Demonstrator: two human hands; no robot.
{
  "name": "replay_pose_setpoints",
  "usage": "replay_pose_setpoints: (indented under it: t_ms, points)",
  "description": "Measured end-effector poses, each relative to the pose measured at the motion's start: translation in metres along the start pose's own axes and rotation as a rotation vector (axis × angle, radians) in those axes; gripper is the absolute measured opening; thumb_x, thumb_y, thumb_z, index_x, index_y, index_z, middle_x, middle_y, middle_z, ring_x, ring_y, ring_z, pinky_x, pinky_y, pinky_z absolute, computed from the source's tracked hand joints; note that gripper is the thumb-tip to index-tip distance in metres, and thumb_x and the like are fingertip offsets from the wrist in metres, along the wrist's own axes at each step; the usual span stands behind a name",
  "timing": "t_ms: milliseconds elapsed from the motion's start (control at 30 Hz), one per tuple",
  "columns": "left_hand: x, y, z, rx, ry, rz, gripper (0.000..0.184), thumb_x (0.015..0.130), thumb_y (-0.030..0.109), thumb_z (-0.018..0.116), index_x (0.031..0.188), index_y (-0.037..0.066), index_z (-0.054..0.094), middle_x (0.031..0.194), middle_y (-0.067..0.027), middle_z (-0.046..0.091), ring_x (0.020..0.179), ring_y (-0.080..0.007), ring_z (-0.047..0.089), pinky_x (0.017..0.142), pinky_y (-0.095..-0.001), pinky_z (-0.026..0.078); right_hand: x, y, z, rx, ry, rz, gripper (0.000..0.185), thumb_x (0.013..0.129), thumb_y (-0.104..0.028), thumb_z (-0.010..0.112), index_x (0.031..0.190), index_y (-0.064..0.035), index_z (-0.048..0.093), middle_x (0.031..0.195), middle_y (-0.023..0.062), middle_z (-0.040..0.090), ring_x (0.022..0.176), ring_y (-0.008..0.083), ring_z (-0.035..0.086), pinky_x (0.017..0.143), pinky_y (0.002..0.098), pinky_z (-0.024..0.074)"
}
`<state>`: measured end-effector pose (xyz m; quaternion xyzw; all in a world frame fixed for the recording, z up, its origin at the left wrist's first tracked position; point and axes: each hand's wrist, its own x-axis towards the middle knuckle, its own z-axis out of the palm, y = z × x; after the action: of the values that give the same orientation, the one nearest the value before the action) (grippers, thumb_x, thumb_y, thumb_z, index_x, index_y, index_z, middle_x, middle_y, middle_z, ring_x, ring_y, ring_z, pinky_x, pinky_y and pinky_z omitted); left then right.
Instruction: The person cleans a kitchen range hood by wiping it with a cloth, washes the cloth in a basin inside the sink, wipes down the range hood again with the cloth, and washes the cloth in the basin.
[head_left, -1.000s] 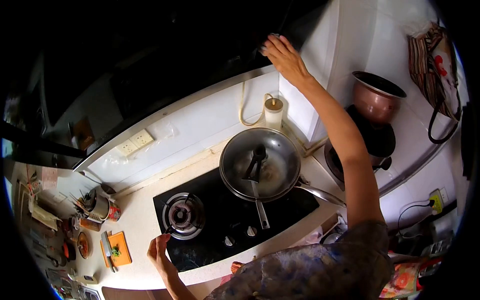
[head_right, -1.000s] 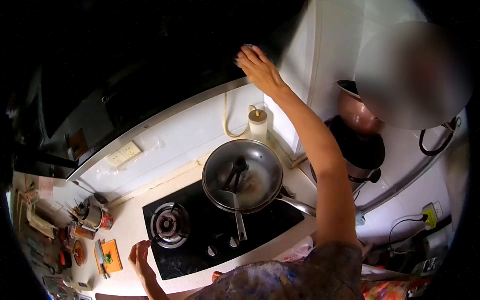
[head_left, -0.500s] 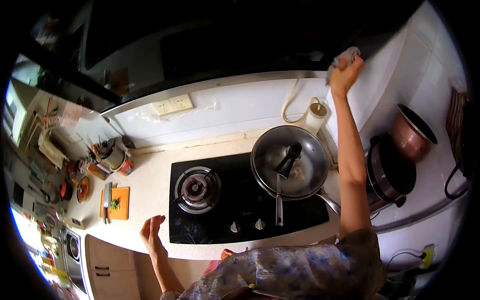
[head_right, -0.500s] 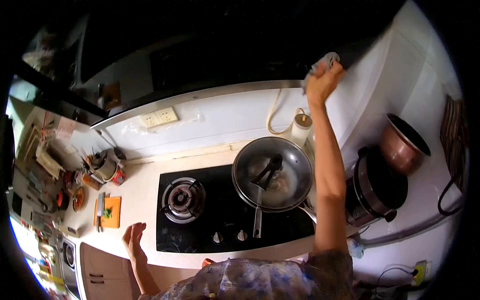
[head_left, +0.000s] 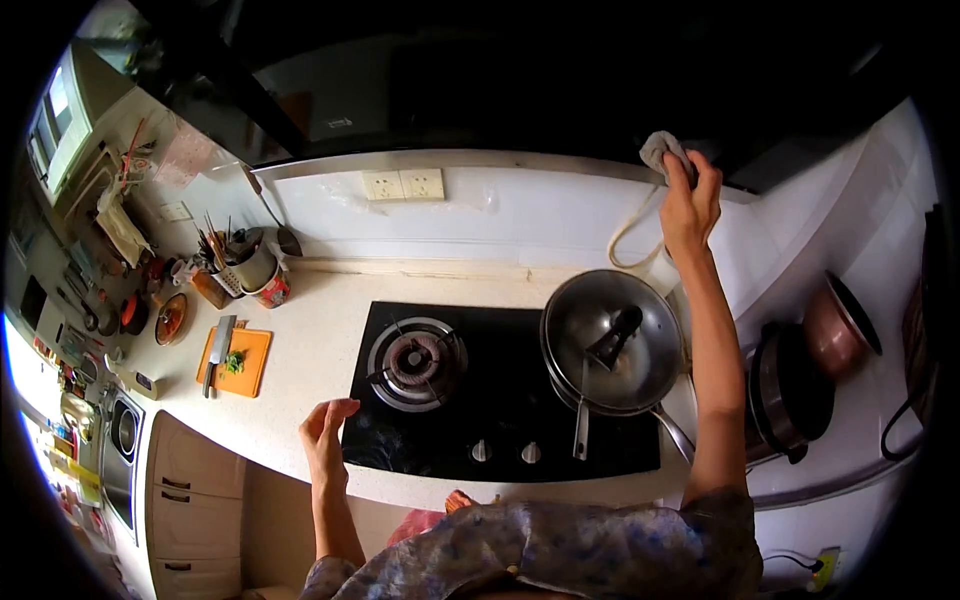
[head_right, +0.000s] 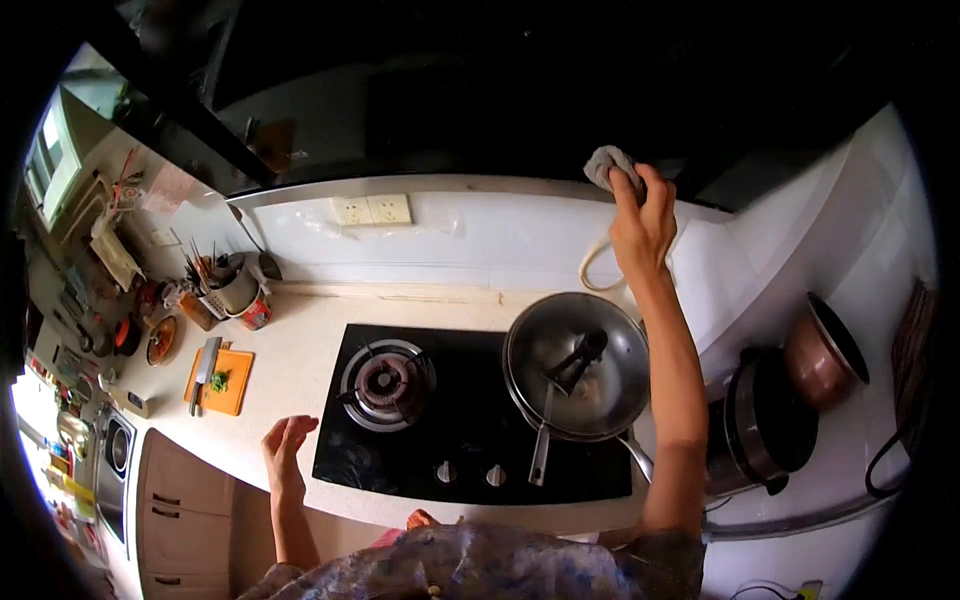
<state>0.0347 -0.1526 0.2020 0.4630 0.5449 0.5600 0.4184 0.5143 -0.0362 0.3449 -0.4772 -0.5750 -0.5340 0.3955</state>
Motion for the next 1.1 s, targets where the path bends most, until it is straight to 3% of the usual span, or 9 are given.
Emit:
replay_pose_setpoints:
  t_ms: [333, 600, 800, 867, 900, 933, 1000, 1033, 1100]
  points:
    - [0.018, -0.024, -0.034, -0.038, 0.028, -0.017, 0.031, 0.087, 0.025, 0.057, 0.086, -0.005, 0.064, 0.082, -0.014, 0.066, 0.079, -0.0205, 0.063, 0.082, -0.0316, 0.046, 0.191, 0.012, -0.04, -0.051, 0.659, 0.052, 0.03, 0.086, -0.016, 0.057, 0.116, -0.0111, 0.056, 0.104, 0.0135, 0.046, 0.091, 0.0258, 0.051, 0.072, 0.0354, 0.0468]
    - [0.008, -0.022, -0.048, -0.122, -0.017, -0.055, 0.03, 0.088, 0.023, 0.056, 0.086, -0.005, 0.064, 0.084, -0.0145, 0.066, 0.083, -0.0198, 0.062, 0.083, -0.0314, 0.045, 0.102, -0.082, 0.065, 0.006, 0.096, -0.677, 0.025, 0.078, -0.021, 0.068, 0.103, -0.0165, 0.062, 0.1, 0.0083, 0.051, 0.084, 0.0223, 0.052, 0.066, 0.0327, 0.0448]
    - [0.002, -0.036, -0.101, -0.101, 0.151, -0.076, 0.032, 0.087, 0.025, 0.057, 0.087, -0.006, 0.063, 0.082, -0.0163, 0.066, 0.081, -0.0222, 0.064, 0.083, -0.0326, 0.046, 0.236, -0.085, 0.015, 0.024, 0.575, -0.122, 0.049, 0.077, -0.007, 0.065, 0.122, -0.0215, 0.055, 0.1, 0.0112, 0.046, 0.083, 0.0217, 0.05, 0.073, 0.0312, 0.0431]
    - [0.001, -0.039, -0.114, -0.082, 0.223, -0.098, 0.033, 0.087, 0.027, 0.057, 0.087, -0.006, 0.064, 0.082, -0.0162, 0.066, 0.082, -0.0227, 0.064, 0.084, -0.0338, 0.046, 0.263, -0.14, -0.015, 0.128, 0.74, 0.138, 0.031, 0.081, -0.001, 0.051, 0.111, -0.003, 0.058, 0.099, 0.0192, 0.051, 0.097, 0.0341, 0.05, 0.085, 0.0396, 0.0403]
    - [0.002, -0.043, -0.12, -0.093, 0.236, -0.111, 0.034, 0.086, 0.029, 0.058, 0.088, -0.005, 0.064, 0.083, -0.0162, 0.066, 0.083, -0.0229, 0.063, 0.085, -0.0349, 0.046, 0.268, -0.134, 0.018, -0.061, 0.937, 0.046, 0.036, 0.084, 0.0, 0.05, 0.119, -0.0086, 0.056, 0.094, 0.0173, 0.049, 0.086, 0.0332, 0.05, 0.076, 0.0373, 0.0419]
    - [0.004, -0.045, -0.124, -0.098, 0.237, -0.117, 0.034, 0.086, 0.029, 0.058, 0.088, -0.005, 0.064, 0.083, -0.0162, 0.066, 0.083, -0.0229, 0.063, 0.085, -0.0349, 0.046, 0.242, -0.14, 0.041, -0.016, 0.684, -0.04, 0.046, 0.08, -0.008, 0.063, 0.124, -0.0187, 0.054, 0.102, 0.015, 0.046, 0.085, 0.0216, 0.05, 0.07, 0.0296, 0.0422]
    - [0.007, -0.049, -0.132, -0.106, 0.223, -0.112, 0.033, 0.086, 0.028, 0.057, 0.088, -0.004, 0.064, 0.083, -0.0153, 0.066, 0.083, -0.022, 0.063, 0.085, -0.0347, 0.045, 0.202, -0.198, 0.065, 0.665, 0.066, 0.179, 0.025, 0.081, -0.019, 0.066, 0.103, -0.0086, 0.065, 0.063, 0.0041, 0.05, 0.051, 0.0203, 0.048, 0.049, 0.0334, 0.039]
    - [0.009, -0.049, -0.136, -0.11, 0.223, -0.124, 0.033, 0.086, 0.028, 0.057, 0.088, -0.004, 0.064, 0.083, -0.0153, 0.066, 0.083, -0.022, 0.063, 0.085, -0.0347, 0.045, 0.18, -0.214, 0.079, 0.468, -0.084, -0.162, 0.02, 0.087, -0.029, 0.056, 0.079, -0.0128, 0.065, 0.058, 0.0049, 0.049, 0.045, 0.0175, 0.046, 0.042, 0.0342, 0.0357]
    - [0.014, -0.047, -0.144, -0.109, 0.218, -0.119, 0.032, 0.087, 0.028, 0.057, 0.088, -0.003, 0.064, 0.083, -0.0141, 0.066, 0.083, -0.0213, 0.063, 0.083, -0.0338, 0.046, 0.129, -0.229, 0.119, 0.04, 0.13, -0.822, 0.036, 0.078, -0.009, 0.062, 0.112, -0.0199, 0.063, 0.093, 0.0016, 0.052, 0.072, 0.014, 0.048, 0.062, 0.0272, 0.0385]
